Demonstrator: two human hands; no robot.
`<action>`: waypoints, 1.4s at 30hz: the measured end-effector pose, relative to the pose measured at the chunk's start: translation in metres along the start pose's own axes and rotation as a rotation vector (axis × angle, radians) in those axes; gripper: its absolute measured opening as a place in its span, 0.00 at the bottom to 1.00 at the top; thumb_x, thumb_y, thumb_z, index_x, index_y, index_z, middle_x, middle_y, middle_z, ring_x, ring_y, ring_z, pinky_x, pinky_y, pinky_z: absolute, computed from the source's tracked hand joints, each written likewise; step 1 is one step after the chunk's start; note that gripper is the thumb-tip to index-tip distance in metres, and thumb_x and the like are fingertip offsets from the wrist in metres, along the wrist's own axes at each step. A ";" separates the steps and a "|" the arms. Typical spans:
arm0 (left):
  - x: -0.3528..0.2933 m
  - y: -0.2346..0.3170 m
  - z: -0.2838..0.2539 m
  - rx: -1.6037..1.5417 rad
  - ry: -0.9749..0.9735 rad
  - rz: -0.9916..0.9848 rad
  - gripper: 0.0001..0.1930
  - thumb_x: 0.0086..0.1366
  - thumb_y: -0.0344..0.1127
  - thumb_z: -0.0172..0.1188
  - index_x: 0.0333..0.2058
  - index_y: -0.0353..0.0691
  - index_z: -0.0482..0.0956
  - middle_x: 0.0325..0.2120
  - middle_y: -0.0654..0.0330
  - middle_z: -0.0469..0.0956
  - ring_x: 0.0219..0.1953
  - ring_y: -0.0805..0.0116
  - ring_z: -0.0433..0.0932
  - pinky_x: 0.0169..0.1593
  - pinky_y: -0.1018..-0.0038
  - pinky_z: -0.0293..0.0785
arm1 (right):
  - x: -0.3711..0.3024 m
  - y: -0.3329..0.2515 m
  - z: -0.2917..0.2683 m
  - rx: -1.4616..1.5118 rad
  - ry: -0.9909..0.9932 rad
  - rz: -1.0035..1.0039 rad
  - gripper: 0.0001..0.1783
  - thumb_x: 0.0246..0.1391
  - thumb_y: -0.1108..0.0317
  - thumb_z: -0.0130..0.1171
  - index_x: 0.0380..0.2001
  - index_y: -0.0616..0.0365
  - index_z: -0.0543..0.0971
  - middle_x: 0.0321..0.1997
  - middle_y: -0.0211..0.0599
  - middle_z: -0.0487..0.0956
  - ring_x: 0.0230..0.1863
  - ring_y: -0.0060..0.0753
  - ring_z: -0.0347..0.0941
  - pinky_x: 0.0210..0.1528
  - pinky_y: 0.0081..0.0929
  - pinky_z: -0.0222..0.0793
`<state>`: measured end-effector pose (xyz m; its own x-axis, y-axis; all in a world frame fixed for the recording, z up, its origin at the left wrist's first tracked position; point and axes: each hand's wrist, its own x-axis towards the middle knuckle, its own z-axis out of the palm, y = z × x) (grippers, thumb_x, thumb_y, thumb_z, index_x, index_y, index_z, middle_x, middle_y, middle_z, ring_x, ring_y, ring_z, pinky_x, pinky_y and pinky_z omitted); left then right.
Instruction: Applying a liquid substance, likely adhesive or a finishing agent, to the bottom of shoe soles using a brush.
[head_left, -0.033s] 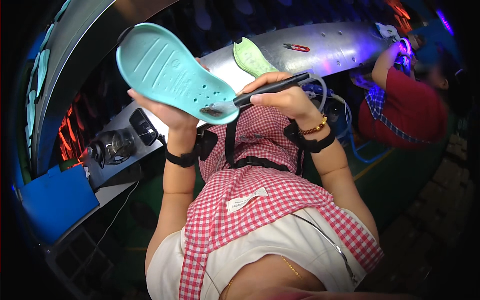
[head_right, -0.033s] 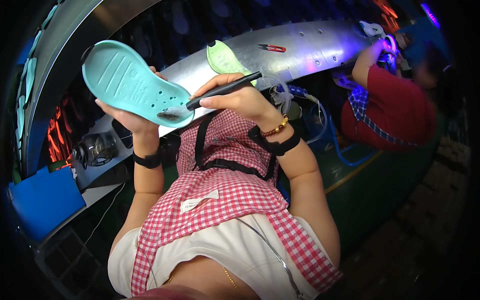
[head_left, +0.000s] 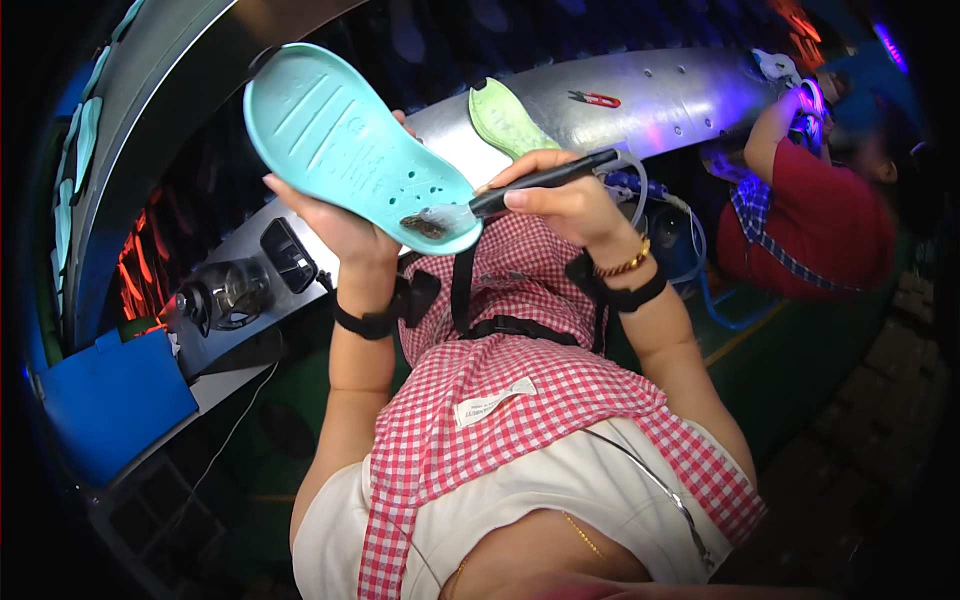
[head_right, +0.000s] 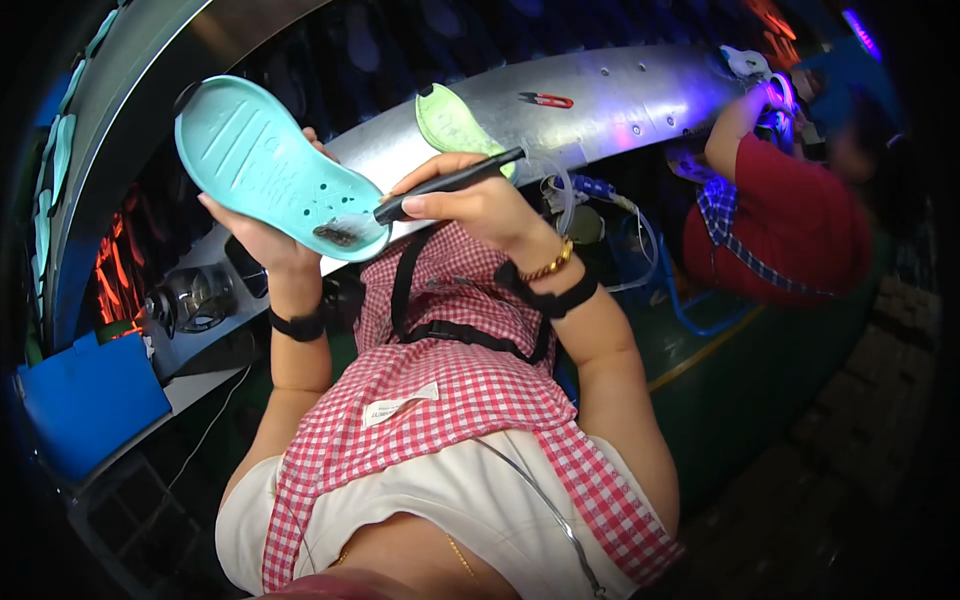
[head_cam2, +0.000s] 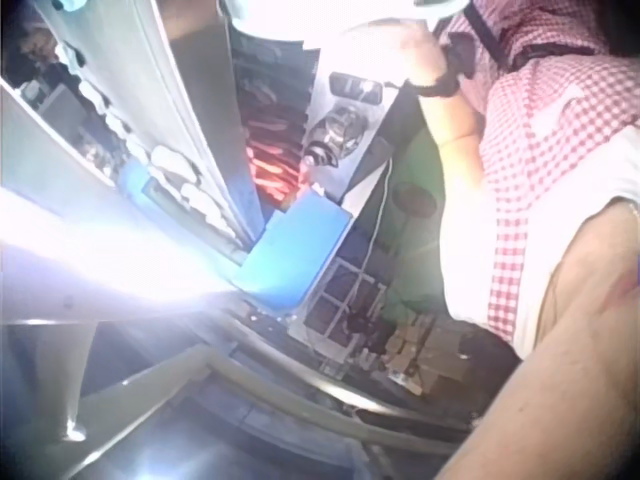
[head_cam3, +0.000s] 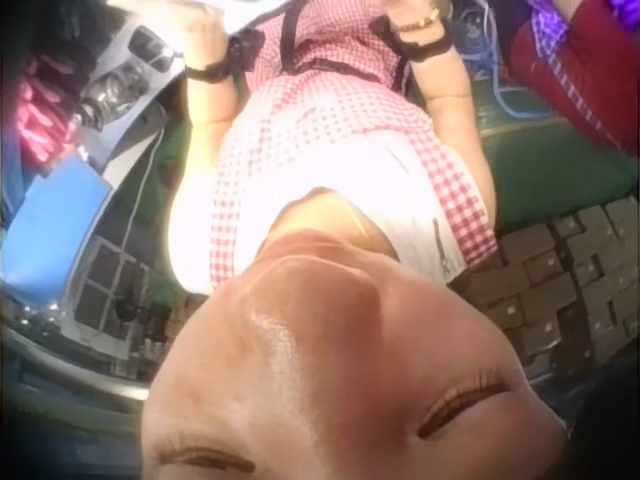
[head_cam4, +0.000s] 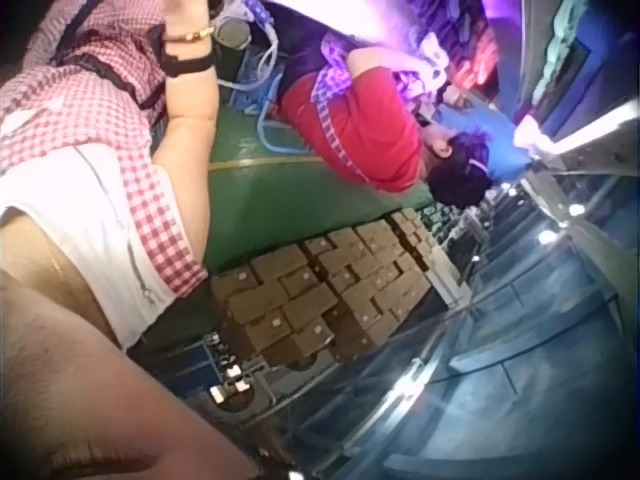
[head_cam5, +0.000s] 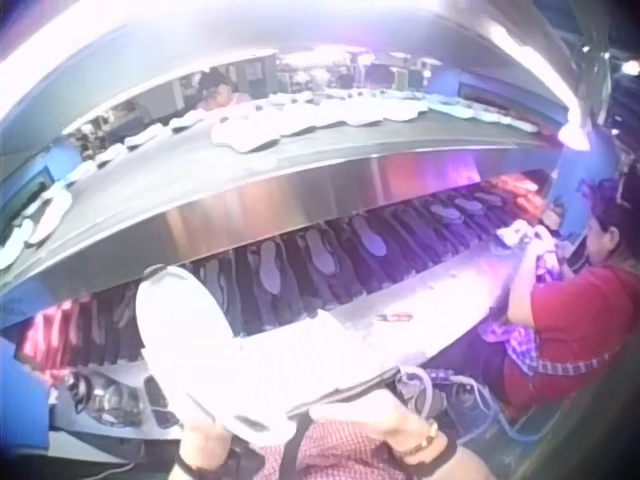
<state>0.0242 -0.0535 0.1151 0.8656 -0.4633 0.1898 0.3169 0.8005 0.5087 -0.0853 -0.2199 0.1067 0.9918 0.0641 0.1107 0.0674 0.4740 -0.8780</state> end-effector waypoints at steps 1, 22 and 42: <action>-0.005 -0.003 0.003 -0.079 0.149 -0.045 0.44 0.52 0.71 0.27 0.55 0.39 0.55 0.47 0.43 0.64 0.45 0.47 0.67 0.50 0.55 0.62 | 0.001 0.003 0.005 0.220 0.147 0.086 0.10 0.44 0.78 0.55 0.33 0.67 0.74 0.35 0.44 0.75 0.37 0.31 0.72 0.43 0.25 0.70; -0.012 0.016 -0.021 0.186 -0.040 -0.884 0.20 0.58 0.39 0.47 0.46 0.30 0.65 0.37 0.51 0.72 0.35 0.66 0.76 0.38 0.73 0.75 | 0.012 -0.036 0.006 -0.708 -0.457 -0.117 0.11 0.40 0.76 0.58 0.32 0.61 0.77 0.35 0.40 0.77 0.38 0.32 0.74 0.41 0.23 0.69; -0.027 0.064 -0.021 0.339 0.120 -0.775 0.22 0.54 0.45 0.48 0.37 0.29 0.71 0.28 0.51 0.75 0.26 0.65 0.76 0.28 0.75 0.75 | -0.007 -0.051 0.004 -0.783 -0.472 -0.181 0.10 0.36 0.80 0.59 0.28 0.63 0.77 0.36 0.47 0.76 0.39 0.38 0.74 0.41 0.24 0.70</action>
<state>0.0290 0.0181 0.1247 0.4936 -0.7745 -0.3956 0.7197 0.1084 0.6858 -0.0962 -0.2409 0.1523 0.8233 0.4793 0.3042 0.4417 -0.2045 -0.8735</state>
